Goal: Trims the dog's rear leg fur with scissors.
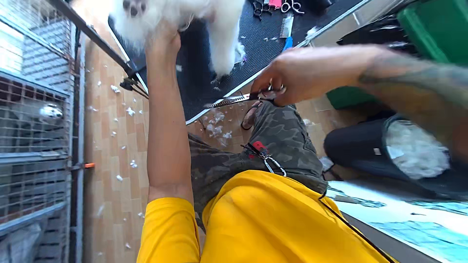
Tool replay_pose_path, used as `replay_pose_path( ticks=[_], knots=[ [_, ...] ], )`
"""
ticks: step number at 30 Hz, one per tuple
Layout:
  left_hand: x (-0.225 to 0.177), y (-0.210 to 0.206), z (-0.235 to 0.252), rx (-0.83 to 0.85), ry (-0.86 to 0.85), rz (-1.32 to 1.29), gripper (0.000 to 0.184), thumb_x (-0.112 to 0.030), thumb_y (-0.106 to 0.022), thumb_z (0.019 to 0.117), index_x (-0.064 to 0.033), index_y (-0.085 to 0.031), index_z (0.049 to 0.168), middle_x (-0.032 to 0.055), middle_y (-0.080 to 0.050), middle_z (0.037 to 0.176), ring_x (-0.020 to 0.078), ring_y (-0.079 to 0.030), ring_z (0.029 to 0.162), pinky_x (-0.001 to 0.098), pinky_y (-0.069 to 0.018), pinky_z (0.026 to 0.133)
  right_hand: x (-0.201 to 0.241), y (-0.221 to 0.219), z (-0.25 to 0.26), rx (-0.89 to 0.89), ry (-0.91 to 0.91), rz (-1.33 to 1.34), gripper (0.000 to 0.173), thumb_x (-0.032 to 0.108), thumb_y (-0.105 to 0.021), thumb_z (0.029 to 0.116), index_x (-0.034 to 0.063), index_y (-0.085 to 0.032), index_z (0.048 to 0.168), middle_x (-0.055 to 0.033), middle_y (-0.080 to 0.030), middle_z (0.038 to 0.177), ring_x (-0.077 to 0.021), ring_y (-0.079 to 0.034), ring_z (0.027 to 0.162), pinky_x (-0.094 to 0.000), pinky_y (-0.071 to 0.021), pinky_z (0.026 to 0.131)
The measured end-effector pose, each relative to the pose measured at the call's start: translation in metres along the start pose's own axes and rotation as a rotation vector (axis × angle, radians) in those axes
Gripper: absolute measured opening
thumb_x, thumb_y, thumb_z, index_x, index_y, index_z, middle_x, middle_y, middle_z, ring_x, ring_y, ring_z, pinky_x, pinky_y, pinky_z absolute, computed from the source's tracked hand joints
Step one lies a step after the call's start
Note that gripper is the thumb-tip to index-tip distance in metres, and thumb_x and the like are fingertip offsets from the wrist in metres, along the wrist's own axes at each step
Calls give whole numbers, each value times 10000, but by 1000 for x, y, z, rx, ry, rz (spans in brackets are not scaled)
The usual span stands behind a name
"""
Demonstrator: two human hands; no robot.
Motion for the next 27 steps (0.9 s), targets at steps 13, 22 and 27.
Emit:
replay_pose_path(
  ticks=[13, 22, 27],
  knots=[
    [-2, -10, 0, 29, 57, 268, 269, -230, -441, 1084, -33, -515, 1252, 70, -604, 1005, 130, -610, 878, 318, -561, 800, -19, -107, 15, -67, -24, 1279, 479, 1, -698, 860, 75, -600, 1324, -148, -728, 959, -276, -732, 774, -421, -640, 710],
    [1, -15, -7, -73, 38, 241, 262, -155, -523, 1052, -8, -513, 1269, 90, -603, 1047, 147, -609, 922, 321, -561, 816, 0, -70, 34, -97, -16, 1457, 382, 189, -628, 949, 42, -599, 1300, -171, -729, 966, -306, -742, 744, -467, -652, 662],
    [2, -14, -14, -106, -49, 170, 357, -142, -670, 967, -18, -518, 1265, 84, -634, 1062, 149, -632, 982, 337, -569, 862, 7, -44, 37, -195, -57, 1429, 377, 233, -638, 933, 41, -629, 1257, -167, -734, 970, -309, -747, 752, -465, -656, 652]
  ],
)
Point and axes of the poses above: each hand's wrist, its own z-axis towards the middle knuckle, its own y-axis out of the back of the hand, x = y × z, the point moved 4 cm from there along z, towards the middle knuckle
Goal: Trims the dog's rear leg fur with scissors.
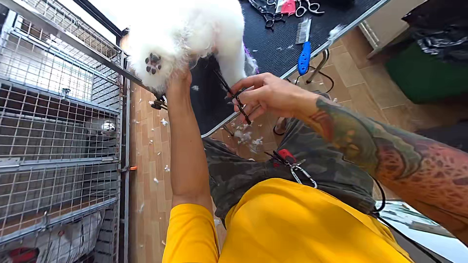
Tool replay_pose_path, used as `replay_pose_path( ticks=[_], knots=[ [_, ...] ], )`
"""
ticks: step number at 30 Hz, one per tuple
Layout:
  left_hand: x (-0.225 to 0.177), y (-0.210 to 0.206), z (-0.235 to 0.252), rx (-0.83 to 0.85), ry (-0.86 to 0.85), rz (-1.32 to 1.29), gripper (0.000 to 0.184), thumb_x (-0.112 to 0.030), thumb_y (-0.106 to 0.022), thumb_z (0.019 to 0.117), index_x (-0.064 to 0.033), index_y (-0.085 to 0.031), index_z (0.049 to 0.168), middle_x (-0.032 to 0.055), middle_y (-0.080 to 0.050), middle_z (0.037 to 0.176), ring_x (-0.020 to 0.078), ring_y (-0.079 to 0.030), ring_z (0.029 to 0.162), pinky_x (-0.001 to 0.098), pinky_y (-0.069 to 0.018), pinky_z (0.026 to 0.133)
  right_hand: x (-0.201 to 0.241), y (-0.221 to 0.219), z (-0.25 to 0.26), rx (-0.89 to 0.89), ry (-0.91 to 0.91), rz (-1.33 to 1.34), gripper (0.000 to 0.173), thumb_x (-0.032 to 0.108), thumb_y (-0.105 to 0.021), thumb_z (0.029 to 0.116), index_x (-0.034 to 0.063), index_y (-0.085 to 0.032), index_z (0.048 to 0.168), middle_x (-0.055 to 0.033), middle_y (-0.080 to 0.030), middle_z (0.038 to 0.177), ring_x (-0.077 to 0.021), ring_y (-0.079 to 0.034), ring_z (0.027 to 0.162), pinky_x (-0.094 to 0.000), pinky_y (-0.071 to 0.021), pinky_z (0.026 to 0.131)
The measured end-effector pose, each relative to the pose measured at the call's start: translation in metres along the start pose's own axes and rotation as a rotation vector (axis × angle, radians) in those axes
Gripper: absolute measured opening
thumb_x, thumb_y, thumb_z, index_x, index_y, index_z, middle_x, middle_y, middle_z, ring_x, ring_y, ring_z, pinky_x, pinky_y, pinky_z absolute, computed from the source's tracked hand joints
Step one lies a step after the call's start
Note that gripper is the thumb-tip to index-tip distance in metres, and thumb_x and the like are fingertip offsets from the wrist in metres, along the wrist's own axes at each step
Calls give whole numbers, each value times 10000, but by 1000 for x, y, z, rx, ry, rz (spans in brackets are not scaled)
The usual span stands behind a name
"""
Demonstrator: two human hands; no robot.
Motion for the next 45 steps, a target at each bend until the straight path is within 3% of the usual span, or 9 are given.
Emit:
replay_pose_path(
  ticks=[9, 14, 18, 20, 24, 30, 35, 40, 45],
  knots=[
    [2, -4, 0, 58, 36, 19, 354, -43, -589, 997, 33, -485, 1327, 111, -599, 1142, 129, -594, 1035, 274, -529, 906, 19, 1, -5, -119, -26, -22, 362, -73, -647, 899, -8, -608, 1253, -175, -729, 873, -286, -737, 663, -425, -654, 603],
    [8, -1, -1, -35, -12, -67, 368, 63, -642, 918, 31, -480, 1247, 97, -582, 1052, 114, -585, 962, 258, -539, 827, 16, -1, 2, -96, 20, 27, 294, 203, -609, 971, 43, -637, 1216, -151, -726, 950, -292, -746, 721, -465, -660, 640],
    [9, -1, 1, -43, -29, -68, 426, 58, -646, 920, 41, -459, 1303, 116, -580, 1122, 134, -586, 1020, 274, -540, 871, 16, -4, 1, -172, 5, 51, 357, -40, -657, 883, -4, -617, 1235, -177, -735, 902, -286, -742, 671, -439, -658, 608],
    [9, -2, 2, -56, -39, -78, 446, 69, -674, 888, 42, -467, 1282, 117, -581, 1107, 138, -586, 1007, 276, -540, 860, 14, -6, 0, -182, -18, 59, 343, -78, -652, 880, -17, -618, 1215, -180, -730, 882, -285, -738, 661, -436, -657, 607],
    [11, -1, 1, -78, -48, -87, 465, 89, -695, 856, 44, -470, 1260, 116, -580, 1073, 134, -582, 984, 273, -540, 837, 12, -7, 4, -152, 14, 79, 257, 163, -618, 966, 33, -656, 1185, -149, -730, 933, -289, -744, 705, -470, -658, 631],
    [14, 1, -2, -45, -25, -89, 383, 125, -589, 909, 62, -460, 1264, 112, -566, 1073, 114, -570, 970, 246, -524, 843, 8, -10, 4, -212, -34, 83, 345, -57, -648, 879, -12, -618, 1219, -173, -732, 893, -282, -736, 667, -437, -653, 608],
    [11, 3, -8, -67, -41, -135, 464, 183, -628, 836, 61, -451, 1247, 110, -560, 1067, 103, -564, 976, 223, -518, 838, 4, -11, 8, -178, -6, 120, 268, 216, -602, 990, 42, -645, 1189, -145, -725, 912, -287, -743, 703, -478, -656, 638],
    [13, 2, -10, -100, -39, -130, 557, 179, -671, 803, 84, -436, 1299, 137, -566, 1130, 127, -566, 1036, 237, -513, 889, -8, -13, 8, -240, -46, 131, 318, -18, -646, 894, -12, -612, 1211, -170, -729, 919, -281, -738, 687, -444, -655, 619],
    [12, 2, -14, -81, 14, -106, 592, 168, -741, 749, 91, -468, 1268, 125, -592, 1099, 108, -568, 1026, 214, -498, 889, -14, -17, 13, -184, -28, 170, 274, 276, -557, 1025, 65, -641, 1178, -117, -714, 910, -276, -740, 723, -492, -655, 673]
  ],
)
Point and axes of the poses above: each hand's wrist, its own z-axis towards the middle knuckle, its own y-axis out of the back of the hand, x = y × z, the point moved 4 cm from there along z, towards the middle knuckle
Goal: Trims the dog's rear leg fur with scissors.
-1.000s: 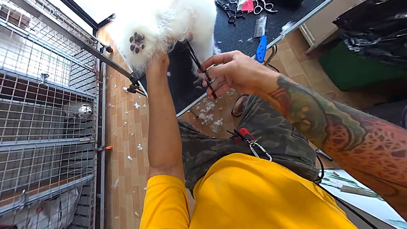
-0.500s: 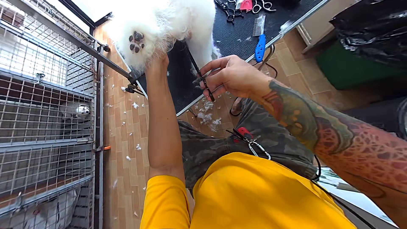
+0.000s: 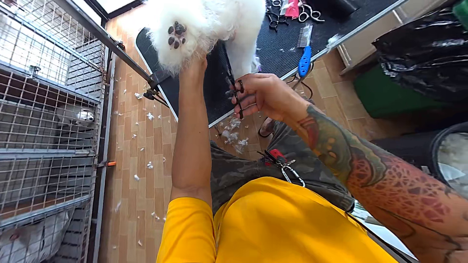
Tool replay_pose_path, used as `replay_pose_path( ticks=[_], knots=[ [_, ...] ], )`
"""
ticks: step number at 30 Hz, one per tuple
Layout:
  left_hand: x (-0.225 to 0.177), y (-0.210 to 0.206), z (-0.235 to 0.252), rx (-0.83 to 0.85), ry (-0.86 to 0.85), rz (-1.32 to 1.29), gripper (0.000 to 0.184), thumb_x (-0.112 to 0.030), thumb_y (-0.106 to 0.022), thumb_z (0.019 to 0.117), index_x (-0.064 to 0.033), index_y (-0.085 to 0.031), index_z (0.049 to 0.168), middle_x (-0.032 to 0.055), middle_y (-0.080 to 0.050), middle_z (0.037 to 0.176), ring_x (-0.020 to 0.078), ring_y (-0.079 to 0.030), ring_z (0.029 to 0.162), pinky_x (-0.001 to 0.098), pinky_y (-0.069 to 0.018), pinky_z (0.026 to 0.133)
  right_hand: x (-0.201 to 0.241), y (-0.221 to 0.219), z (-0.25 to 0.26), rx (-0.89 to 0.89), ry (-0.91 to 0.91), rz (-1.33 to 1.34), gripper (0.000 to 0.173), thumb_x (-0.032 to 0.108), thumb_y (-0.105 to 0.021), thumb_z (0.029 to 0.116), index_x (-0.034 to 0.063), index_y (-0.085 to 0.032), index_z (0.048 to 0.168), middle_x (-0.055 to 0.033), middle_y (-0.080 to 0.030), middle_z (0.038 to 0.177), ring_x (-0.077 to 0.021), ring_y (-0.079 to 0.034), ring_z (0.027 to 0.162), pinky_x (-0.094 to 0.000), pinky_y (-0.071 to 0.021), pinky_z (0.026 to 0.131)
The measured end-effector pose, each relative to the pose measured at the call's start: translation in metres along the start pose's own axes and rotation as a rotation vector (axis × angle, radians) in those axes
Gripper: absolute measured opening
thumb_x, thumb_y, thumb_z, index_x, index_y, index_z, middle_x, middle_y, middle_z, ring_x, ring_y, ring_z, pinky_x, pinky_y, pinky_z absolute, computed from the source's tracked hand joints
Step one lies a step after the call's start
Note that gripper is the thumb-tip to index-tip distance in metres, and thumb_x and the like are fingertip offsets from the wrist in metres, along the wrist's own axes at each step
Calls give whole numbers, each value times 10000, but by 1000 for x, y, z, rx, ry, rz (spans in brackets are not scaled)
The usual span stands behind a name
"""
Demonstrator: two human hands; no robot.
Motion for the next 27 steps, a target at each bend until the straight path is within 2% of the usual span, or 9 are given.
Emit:
replay_pose_path(
  ticks=[2, 4, 6, 11, 16, 21, 22, 25, 27],
  knots=[
    [-1, 1, -5, 3, -22, -67, 545, 186, -734, 721, 72, -492, 1195, 93, -613, 1022, 87, -592, 967, 208, -521, 844, -1, 1, 1, -37, 14, 11, 259, 168, -578, 1000, 45, -624, 1224, -129, -717, 971, -283, -743, 751, -492, -659, 680],
    [0, 1, -5, 15, 13, -90, 532, 187, -715, 744, 86, -489, 1215, 103, -612, 1034, 93, -589, 972, 204, -515, 852, -5, 1, 1, -89, 11, -10, 284, 14, -599, 941, 22, -614, 1225, -141, -731, 963, -271, -743, 733, -456, -659, 654],
    [0, 1, -6, 29, 69, -97, 534, 180, -699, 784, 94, -477, 1262, 122, -608, 1082, 104, -587, 1008, 202, -509, 878, -13, 1, 0, -94, 10, -27, 290, -20, -595, 932, 18, -625, 1218, -147, -736, 946, -264, -743, 705, -430, -656, 624],
    [-4, 1, -12, 60, 68, -157, 431, 196, -619, 816, 104, -490, 1216, 116, -603, 1029, 86, -583, 964, 184, -503, 856, -16, -1, 6, -63, -16, 25, 332, 327, -532, 1023, 83, -634, 1225, -117, -714, 948, -274, -734, 739, -481, -648, 685],
    [-5, 1, -12, 50, 105, -44, 462, 158, -604, 860, 144, -440, 1292, 173, -570, 1129, 107, -550, 1040, 173, -468, 907, -23, 1, 3, -124, 6, 6, 281, -19, -587, 939, 32, -618, 1214, -135, -726, 942, -252, -734, 694, -421, -650, 601],
    [-2, 3, -11, 54, 125, -18, 442, 159, -621, 845, 132, -468, 1259, 154, -578, 1099, 102, -553, 1012, 174, -470, 888, -27, 1, 4, -81, -9, 20, 319, 320, -531, 1030, 92, -647, 1221, -110, -717, 947, -263, -731, 715, -466, -648, 651],
    [-2, 3, -12, 45, 114, -38, 439, 166, -619, 833, 129, -472, 1245, 148, -580, 1081, 98, -556, 1001, 173, -475, 878, -25, 2, 4, -92, 7, 23, 304, 298, -552, 1027, 84, -650, 1220, -118, -717, 964, -271, -734, 723, -470, -651, 652],
    [-1, 3, -14, 48, 109, -47, 444, 168, -613, 843, 137, -462, 1259, 150, -581, 1089, 93, -558, 1008, 165, -473, 882, -27, 1, 2, -150, 18, 14, 275, 12, -601, 943, 32, -624, 1217, -135, -723, 969, -255, -736, 704, -427, -654, 611],
    [0, 2, -16, 61, 124, -53, 433, 163, -604, 854, 131, -458, 1260, 146, -583, 1097, 88, -559, 1014, 161, -471, 889, -32, -1, -3, -144, 3, -5, 290, -23, -603, 928, 20, -622, 1214, -139, -723, 929, -244, -729, 680, -405, -649, 595]
  ],
)
Point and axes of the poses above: each hand's wrist, its own z-axis towards the middle knuckle, its own y-axis out of the back of the hand, x = y × z, the point moved 4 cm from there along z, towards the middle knuckle
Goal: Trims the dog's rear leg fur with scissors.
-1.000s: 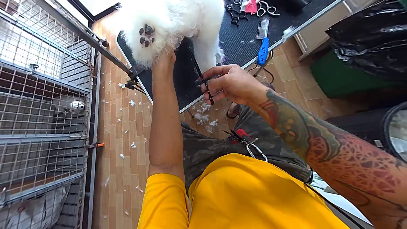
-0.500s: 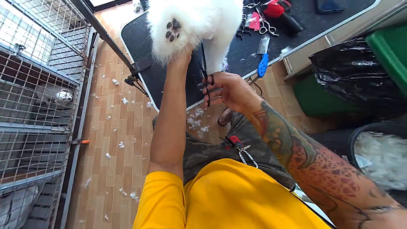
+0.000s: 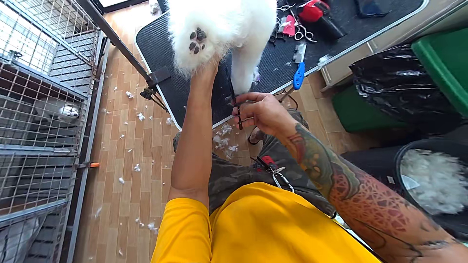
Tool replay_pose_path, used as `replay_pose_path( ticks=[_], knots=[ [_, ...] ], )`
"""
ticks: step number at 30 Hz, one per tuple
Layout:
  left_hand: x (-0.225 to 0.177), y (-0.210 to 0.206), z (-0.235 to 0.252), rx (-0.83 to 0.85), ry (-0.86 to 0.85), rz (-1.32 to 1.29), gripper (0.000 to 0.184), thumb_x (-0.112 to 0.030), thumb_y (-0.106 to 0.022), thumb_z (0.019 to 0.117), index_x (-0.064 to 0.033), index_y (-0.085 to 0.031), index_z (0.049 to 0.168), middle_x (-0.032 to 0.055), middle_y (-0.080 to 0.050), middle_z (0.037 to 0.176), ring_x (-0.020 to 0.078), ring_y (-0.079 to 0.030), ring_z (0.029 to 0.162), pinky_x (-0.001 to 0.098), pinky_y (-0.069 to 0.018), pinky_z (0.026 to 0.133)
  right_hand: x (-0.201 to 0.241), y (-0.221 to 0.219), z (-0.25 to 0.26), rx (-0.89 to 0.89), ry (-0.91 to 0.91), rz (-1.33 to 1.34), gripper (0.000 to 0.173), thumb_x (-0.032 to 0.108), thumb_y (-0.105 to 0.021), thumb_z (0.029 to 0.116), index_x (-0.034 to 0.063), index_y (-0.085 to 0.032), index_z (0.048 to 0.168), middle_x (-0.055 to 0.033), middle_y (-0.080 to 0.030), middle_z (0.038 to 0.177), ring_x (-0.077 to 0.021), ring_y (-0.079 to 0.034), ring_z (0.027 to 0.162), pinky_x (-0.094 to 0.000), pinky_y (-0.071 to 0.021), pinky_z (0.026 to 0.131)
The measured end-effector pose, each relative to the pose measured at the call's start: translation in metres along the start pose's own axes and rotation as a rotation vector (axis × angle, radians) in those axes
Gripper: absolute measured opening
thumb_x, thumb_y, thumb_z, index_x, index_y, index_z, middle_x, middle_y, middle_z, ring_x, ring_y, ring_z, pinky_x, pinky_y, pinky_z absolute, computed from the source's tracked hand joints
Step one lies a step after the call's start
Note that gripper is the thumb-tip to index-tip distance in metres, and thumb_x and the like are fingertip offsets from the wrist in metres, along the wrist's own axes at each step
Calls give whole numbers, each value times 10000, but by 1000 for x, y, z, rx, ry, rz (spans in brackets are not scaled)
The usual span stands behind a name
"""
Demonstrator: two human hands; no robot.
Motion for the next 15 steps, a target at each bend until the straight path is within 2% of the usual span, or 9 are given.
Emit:
replay_pose_path(
  ticks=[2, 4, 5, 7, 9, 10, 12, 14, 15],
  knots=[
    [1, 0, 0, -1, 15, 8, 431, 160, -598, 862, 133, -454, 1268, 156, -578, 1105, 96, -555, 1023, 168, -468, 898, -4, -1, -3, 53, 8, 7, 232, 109, -584, 990, 34, -637, 1202, -134, -718, 899, -250, -725, 670, -420, -646, 590],
    [3, -1, 1, -21, -46, -41, 437, 171, -622, 820, 122, -474, 1229, 138, -586, 1058, 95, -569, 989, 177, -486, 871, -6, 1, -3, 74, 30, 20, 297, 284, -529, 1030, 75, -660, 1197, -115, -713, 902, -251, -723, 680, -442, -645, 610],
    [3, -1, 1, -22, -83, -79, 451, 180, -631, 799, 113, -478, 1217, 123, -592, 1041, 89, -577, 977, 180, -497, 860, -6, 4, -2, 59, 42, 19, 293, 282, -547, 1018, 85, -663, 1202, -118, -723, 934, -255, -731, 692, -444, -648, 615],
    [3, -2, -1, -21, -111, -87, 453, 189, -631, 796, 109, -478, 1216, 110, -591, 1031, 76, -572, 969, 174, -493, 858, -6, 6, -4, 19, 42, 10, 247, 129, -614, 960, 69, -652, 1196, -129, -728, 965, -257, -734, 705, -436, -651, 619],
    [4, -1, -1, -38, -116, -60, 453, 184, -633, 802, 115, -479, 1222, 114, -597, 1040, 75, -574, 976, 176, -493, 860, -6, 5, -6, -7, 12, -2, 295, -31, -627, 907, 15, -627, 1198, -144, -727, 896, -252, -731, 675, -416, -649, 595],
    [4, -1, -2, -36, -126, -58, 442, 182, -620, 809, 117, -477, 1223, 113, -598, 1043, 71, -573, 980, 173, -490, 863, -7, 4, -7, 1, -2, -5, 294, -46, -618, 913, 3, -620, 1203, -146, -728, 879, -246, -729, 668, -402, -645, 586],
    [5, -1, -3, -31, -151, -89, 407, 188, -582, 837, 116, -469, 1221, 110, -586, 1041, 67, -565, 981, 170, -486, 868, -10, 5, -8, 44, -3, 12, 222, 68, -591, 976, 21, -632, 1189, -139, -721, 889, -251, -728, 675, -415, -648, 597],
    [5, -1, -3, -47, -178, -99, 400, 181, -575, 842, 109, -467, 1220, 110, -583, 1038, 73, -568, 979, 181, -491, 863, -10, 6, -7, 68, 5, 39, 279, 255, -522, 1029, 56, -655, 1174, -125, -710, 880, -254, -722, 669, -440, -647, 617],
    [4, -1, -4, -60, -177, -73, 404, 172, -580, 848, 105, -466, 1230, 113, -580, 1047, 77, -568, 984, 186, -495, 866, -9, 7, -7, 61, 10, 44, 279, 252, -522, 1027, 55, -655, 1172, -128, -713, 892, -258, -726, 674, -446, -650, 624]
  ],
)
Point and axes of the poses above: each hand's wrist, its own z-axis towards the middle knuckle, its own y-axis out of the back of the hand, x = y × z, the point moved 4 cm from there along z, towards the middle knuckle
